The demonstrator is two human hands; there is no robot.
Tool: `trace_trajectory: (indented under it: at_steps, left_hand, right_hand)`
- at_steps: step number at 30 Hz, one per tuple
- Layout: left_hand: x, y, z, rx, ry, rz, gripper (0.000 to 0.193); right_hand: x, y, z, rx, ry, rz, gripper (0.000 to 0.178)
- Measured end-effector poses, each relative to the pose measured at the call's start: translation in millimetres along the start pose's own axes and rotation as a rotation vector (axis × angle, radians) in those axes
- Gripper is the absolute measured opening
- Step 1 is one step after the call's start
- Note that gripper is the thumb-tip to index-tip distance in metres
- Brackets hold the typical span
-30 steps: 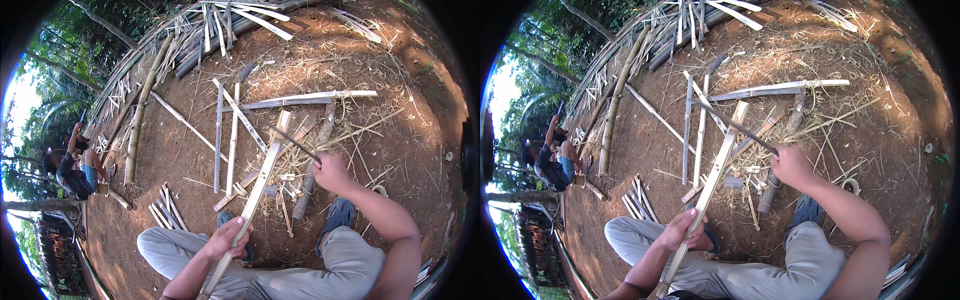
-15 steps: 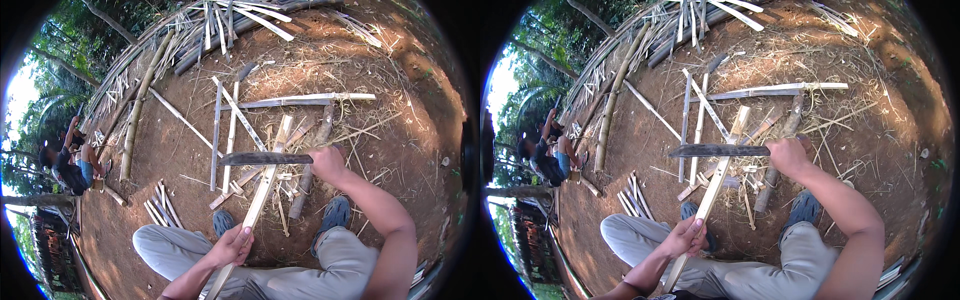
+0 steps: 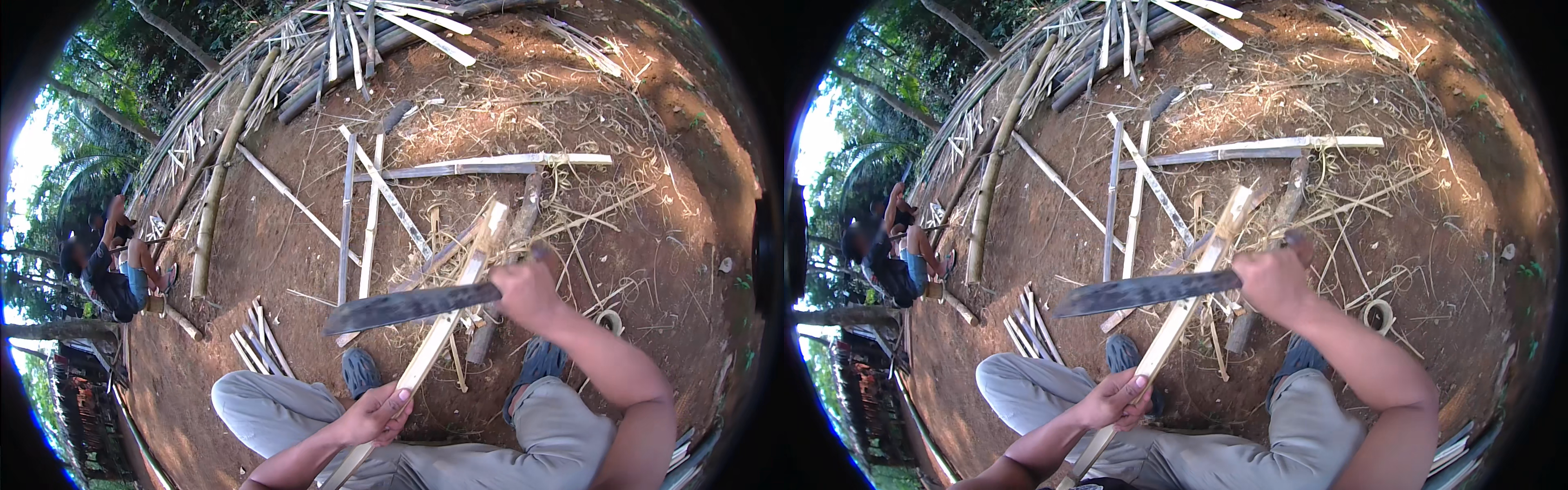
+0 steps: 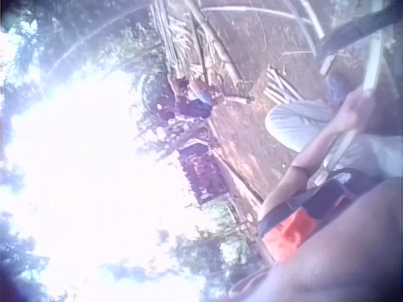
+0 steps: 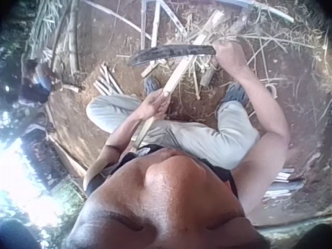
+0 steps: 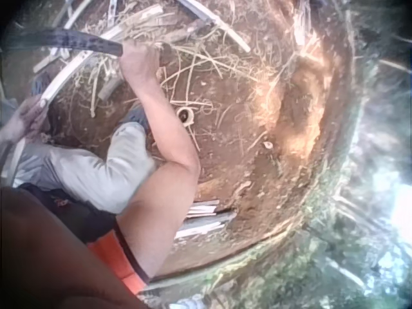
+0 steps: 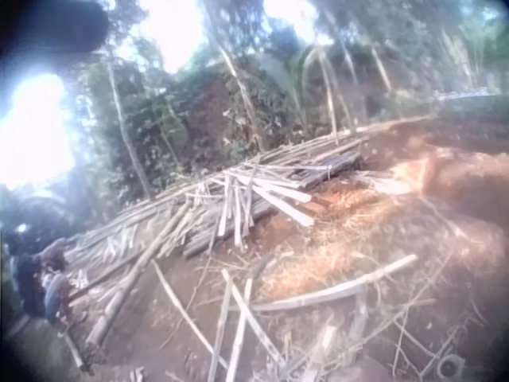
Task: The person sits on the ground and uses a machete to split long bamboo poles into thin strips. They repeatedly strike the bamboo against a wooden block to separate the layers, then refine the strips by shaving them with the blade.
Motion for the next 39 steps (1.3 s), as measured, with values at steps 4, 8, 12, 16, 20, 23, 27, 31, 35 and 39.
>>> trace_trajectory:
  at_steps: [4, 8, 12, 16, 20, 23, 27, 31, 35, 39]
  left_hand:
    - [-20.9, 0.0, -6.3, 0.015, 0.038, -0.064, 0.034]
    - [-11.0, -8.1, 4.1, 0.018, 0.025, -0.045, 0.035]
    - [-6.1, 4.2, 4.3, 0.045, -0.097, 0.01, 0.036]
    - [13.1, 15.0, -21.0, 0.176, -0.241, 0.069, 0.035]
    - [-18.5, 0.2, -26.7, 0.095, 0.038, 0.002, 0.034]
    - [-32.0, 14.8, -15.3, 0.113, 0.147, -0.016, 0.036]
    - [-39.0, 17.0, -2.2, 0.103, 0.143, -0.041, 0.036]
    - [-41.7, 14.4, -2.6, 0.101, 0.11, -0.07, 0.037]
    - [-40.9, 13.9, -4.8, 0.104, 0.055, -0.084, 0.037]
    - [-40.5, 14.7, -2.5, 0.097, 0.079, -0.085, 0.035]
  right_hand:
    - [-20.4, -7.2, -35.6, 0.161, 0.02, -0.013, 0.01]
    - [28.7, 20.9, 45.9, -0.288, 0.028, 0.039, 0.012]
    - [-10.7, -7.6, -82.0, 0.441, 0.079, 0.035, 0.012]
    - [45.0, 12.5, -40.8, 0.283, 0.007, 0.286, 0.013]
    - [87.2, 46.8, -42.9, 0.341, -0.045, 0.48, 0.015]
    - [74.2, 65.5, -90.7, 0.576, -0.04, 0.46, 0.016]
    - [69.7, 84.9, -117.3, 0.742, -0.176, 0.285, 0.021]
    - [70.8, 86.4, -128.6, 0.782, -0.244, 0.176, 0.022]
    - [66.4, 78.2, -128.9, 0.776, -0.276, 0.147, 0.024]
    - [73.2, 71.4, -125.0, 0.764, -0.261, 0.176, 0.032]
Point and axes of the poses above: each hand's wrist, its own y-axis away from the middle knuckle, its own x-axis out of the palm, z = x × y, the point moved 10 cm from there along -y, towards the middle knuckle, and after that the axes turned 15 degrees about -y, right-handed, at the moved point
